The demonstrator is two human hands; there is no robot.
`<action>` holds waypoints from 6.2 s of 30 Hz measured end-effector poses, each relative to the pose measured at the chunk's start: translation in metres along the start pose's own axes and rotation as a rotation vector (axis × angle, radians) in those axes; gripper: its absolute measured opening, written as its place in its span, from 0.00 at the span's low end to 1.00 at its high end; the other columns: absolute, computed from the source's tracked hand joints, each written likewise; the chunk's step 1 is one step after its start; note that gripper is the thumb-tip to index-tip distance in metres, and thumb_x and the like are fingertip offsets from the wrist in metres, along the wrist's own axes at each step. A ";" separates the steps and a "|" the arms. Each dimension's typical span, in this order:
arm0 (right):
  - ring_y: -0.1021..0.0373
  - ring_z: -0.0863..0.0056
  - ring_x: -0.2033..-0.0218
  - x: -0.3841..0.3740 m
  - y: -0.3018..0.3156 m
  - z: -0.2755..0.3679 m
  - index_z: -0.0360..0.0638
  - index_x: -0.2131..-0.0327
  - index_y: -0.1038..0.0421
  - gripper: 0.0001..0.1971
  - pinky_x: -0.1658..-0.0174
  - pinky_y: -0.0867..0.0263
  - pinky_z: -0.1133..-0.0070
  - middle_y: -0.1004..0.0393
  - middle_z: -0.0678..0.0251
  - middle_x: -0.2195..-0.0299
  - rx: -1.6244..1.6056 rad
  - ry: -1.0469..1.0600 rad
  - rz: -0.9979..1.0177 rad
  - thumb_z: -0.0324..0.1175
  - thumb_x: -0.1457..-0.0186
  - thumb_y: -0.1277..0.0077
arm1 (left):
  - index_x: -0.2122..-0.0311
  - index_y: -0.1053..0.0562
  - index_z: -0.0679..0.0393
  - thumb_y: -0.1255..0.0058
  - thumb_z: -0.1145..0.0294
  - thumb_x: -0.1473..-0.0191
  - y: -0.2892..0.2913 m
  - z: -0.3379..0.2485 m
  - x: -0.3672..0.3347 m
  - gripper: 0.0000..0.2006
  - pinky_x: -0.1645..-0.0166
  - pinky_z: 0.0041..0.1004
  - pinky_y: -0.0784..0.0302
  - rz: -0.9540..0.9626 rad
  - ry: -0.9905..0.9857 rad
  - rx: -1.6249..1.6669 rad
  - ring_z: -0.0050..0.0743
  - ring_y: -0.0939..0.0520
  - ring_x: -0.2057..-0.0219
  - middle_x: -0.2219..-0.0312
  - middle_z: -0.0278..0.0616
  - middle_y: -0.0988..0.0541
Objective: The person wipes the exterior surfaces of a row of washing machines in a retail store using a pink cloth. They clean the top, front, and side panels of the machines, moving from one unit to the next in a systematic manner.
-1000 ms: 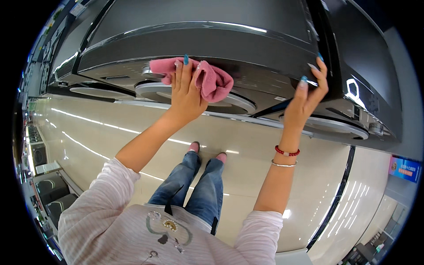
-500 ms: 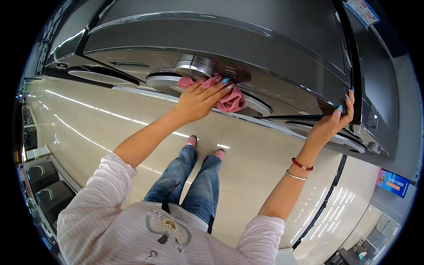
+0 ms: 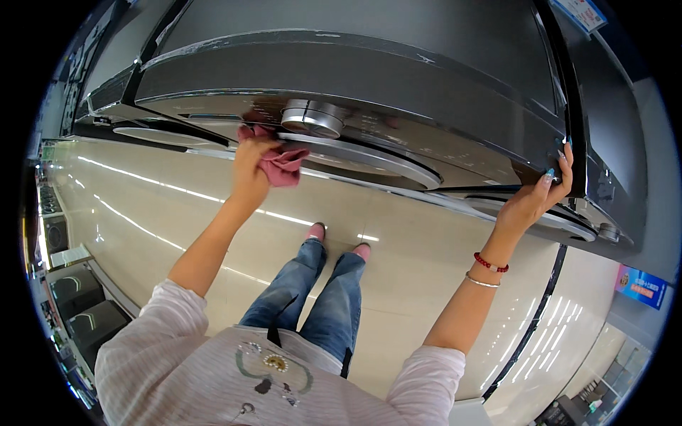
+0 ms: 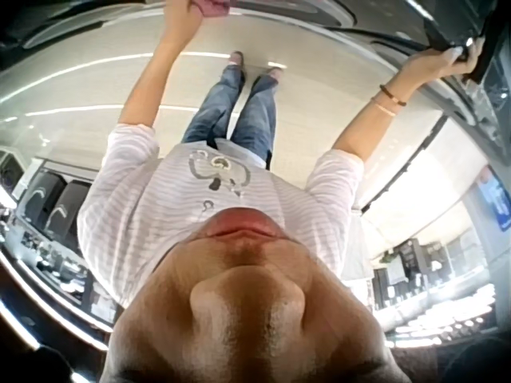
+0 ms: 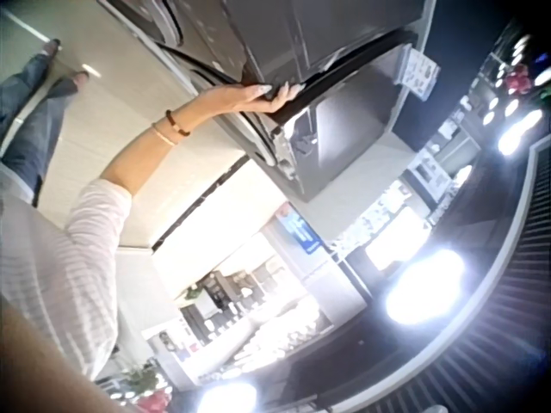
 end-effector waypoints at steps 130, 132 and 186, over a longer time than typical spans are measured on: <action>0.44 0.60 0.50 0.006 0.008 -0.006 0.50 0.55 0.46 0.18 0.49 0.43 0.68 0.44 0.57 0.53 0.076 -0.014 -0.290 0.43 0.47 0.72 | 0.53 0.31 0.56 0.59 0.70 0.50 0.130 0.008 -0.129 0.17 0.42 0.35 0.52 0.203 -0.006 -0.336 0.38 0.38 0.46 0.52 0.42 0.31; 0.44 0.60 0.50 0.006 0.008 -0.006 0.49 0.55 0.46 0.18 0.49 0.43 0.68 0.43 0.56 0.53 0.057 -0.013 -0.284 0.44 0.47 0.72 | 0.53 0.31 0.57 0.59 0.71 0.50 0.138 0.014 -0.129 0.17 0.42 0.34 0.51 0.177 0.035 -0.328 0.37 0.38 0.46 0.53 0.42 0.31; 0.52 0.69 0.45 0.072 0.021 -0.064 0.42 0.42 0.62 0.26 0.43 0.56 0.76 0.53 0.57 0.45 0.287 -0.234 -0.142 0.33 0.42 0.69 | 0.58 0.36 0.62 0.55 0.78 0.62 -0.092 -0.078 0.009 0.20 0.53 0.41 0.43 -0.263 0.083 -0.249 0.50 0.37 0.55 0.57 0.50 0.36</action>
Point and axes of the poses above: each hand's wrist, its own x-axis away from the middle knuckle, its own y-axis out of the back of the hand, z = x × y, the point moved 9 cm from there along -x, towards the middle knuckle
